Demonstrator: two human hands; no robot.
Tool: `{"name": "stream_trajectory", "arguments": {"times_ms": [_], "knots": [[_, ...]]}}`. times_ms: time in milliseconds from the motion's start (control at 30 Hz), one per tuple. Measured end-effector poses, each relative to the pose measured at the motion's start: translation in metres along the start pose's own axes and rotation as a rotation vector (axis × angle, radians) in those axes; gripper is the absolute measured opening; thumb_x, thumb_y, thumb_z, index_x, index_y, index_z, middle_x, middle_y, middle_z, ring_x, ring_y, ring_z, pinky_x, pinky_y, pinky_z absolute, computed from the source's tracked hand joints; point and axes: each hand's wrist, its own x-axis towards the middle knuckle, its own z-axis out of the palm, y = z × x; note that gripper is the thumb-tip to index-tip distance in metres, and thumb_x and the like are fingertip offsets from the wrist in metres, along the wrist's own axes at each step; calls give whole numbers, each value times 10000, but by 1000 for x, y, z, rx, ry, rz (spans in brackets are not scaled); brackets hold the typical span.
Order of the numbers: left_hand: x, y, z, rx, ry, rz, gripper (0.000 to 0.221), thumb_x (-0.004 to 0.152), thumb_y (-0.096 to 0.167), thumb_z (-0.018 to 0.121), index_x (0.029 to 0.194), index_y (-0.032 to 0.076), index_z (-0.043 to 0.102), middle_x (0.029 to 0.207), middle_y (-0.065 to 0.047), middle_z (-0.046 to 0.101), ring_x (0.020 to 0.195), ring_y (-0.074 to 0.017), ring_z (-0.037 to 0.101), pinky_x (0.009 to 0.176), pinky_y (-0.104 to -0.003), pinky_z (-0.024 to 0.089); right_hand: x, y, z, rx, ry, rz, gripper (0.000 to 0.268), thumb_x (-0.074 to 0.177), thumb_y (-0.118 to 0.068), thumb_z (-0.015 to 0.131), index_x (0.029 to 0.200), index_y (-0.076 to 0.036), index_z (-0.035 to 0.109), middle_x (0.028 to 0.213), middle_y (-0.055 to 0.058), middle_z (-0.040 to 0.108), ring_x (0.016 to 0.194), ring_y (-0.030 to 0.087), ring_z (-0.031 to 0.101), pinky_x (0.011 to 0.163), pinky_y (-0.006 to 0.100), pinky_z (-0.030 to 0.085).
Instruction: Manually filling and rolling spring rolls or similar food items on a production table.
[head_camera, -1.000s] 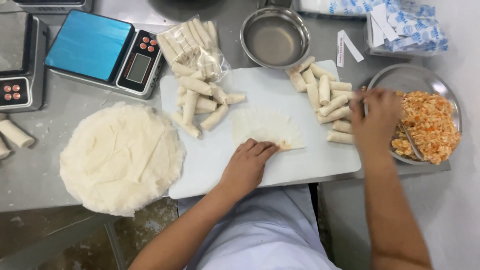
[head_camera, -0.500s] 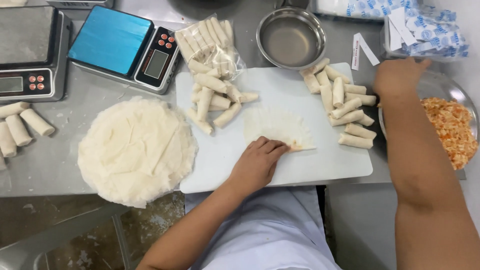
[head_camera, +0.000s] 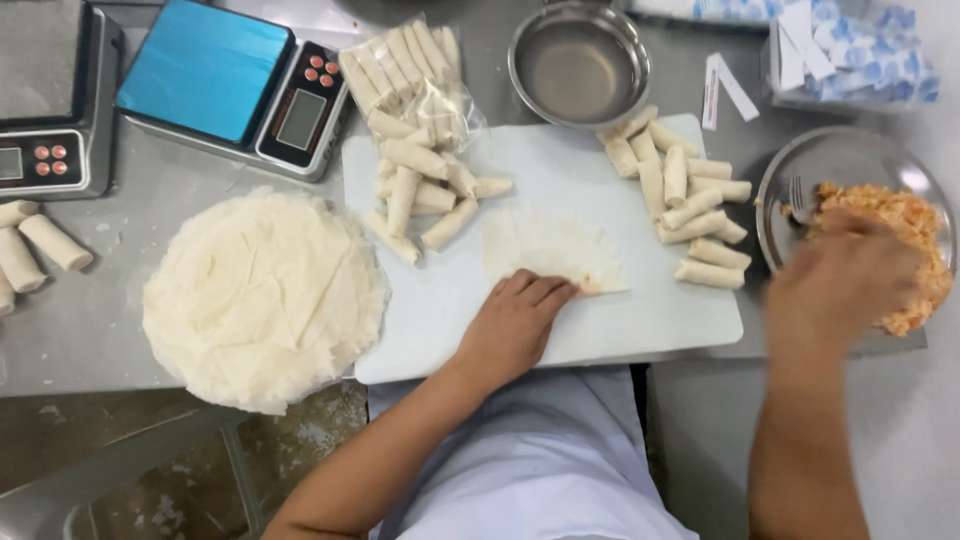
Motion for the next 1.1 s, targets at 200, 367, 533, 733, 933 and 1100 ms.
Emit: {"name": "stream_trajectory", "arguments": {"times_ms": [200, 367, 533, 733, 933, 1100], "knots": [[-4, 6, -17, 0, 10, -169, 357, 966, 122, 634, 1322, 90, 625, 1071, -83, 660, 1015, -250, 620, 880, -379, 504, -60, -100, 23, 981, 13, -710, 293, 900, -456, 726, 1093, -237, 710, 1112, -25, 661, 1121, 231, 622, 917, 390, 433], [0, -8, -6, 160, 192, -218, 247, 885, 102, 665, 1120, 155, 720, 965, -59, 646, 929, -273, 616, 829, -434, 479, -54, -109, 33, 1087, 57, -441, 242, 984, -315, 736, 906, -126, 606, 905, 34, 528, 856, 283, 587, 808, 401, 474], [-11, 2, 0, 318, 153, -158, 413, 898, 6, 624, 1285, 130, 693, 1188, -87, 655, 1141, -260, 567, 1030, -499, 357, -59, -113, -1, 814, -188, -205, 548, 913, -512, 782, 643, -63, 621, 567, 140, 577, 617, 415, 636, 581, 499, 460], [-9, 0, -11, 308, 160, -242, 416, 927, 73, 654, 1338, 13, 638, 1344, -210, 595, 1306, -372, 485, 1100, -645, 202, -46, -137, -36, 1226, 39, -672, 51, 904, -142, 786, 916, -103, 756, 977, 17, 756, 970, 224, 739, 829, 340, 579], [-17, 2, -25, 436, 194, -205, 206, 915, 165, 669, 1083, 144, 786, 707, -66, 704, 638, -223, 678, 564, -341, 475, -57, -129, -22, 1074, 92, -916, 187, 1008, -93, 632, 1160, -72, 737, 1074, 89, 750, 1076, 273, 712, 932, 413, 562], [-17, 16, -9, 82, 76, -39, 380, 979, 55, 599, 1338, -70, 602, 1455, -286, 559, 1406, -412, 501, 1184, -514, 375, -53, -121, 0, 1393, -327, -732, 287, 1014, -246, 577, 1257, -128, 673, 1437, 124, 629, 1368, 389, 541, 1105, 532, 432]]}}
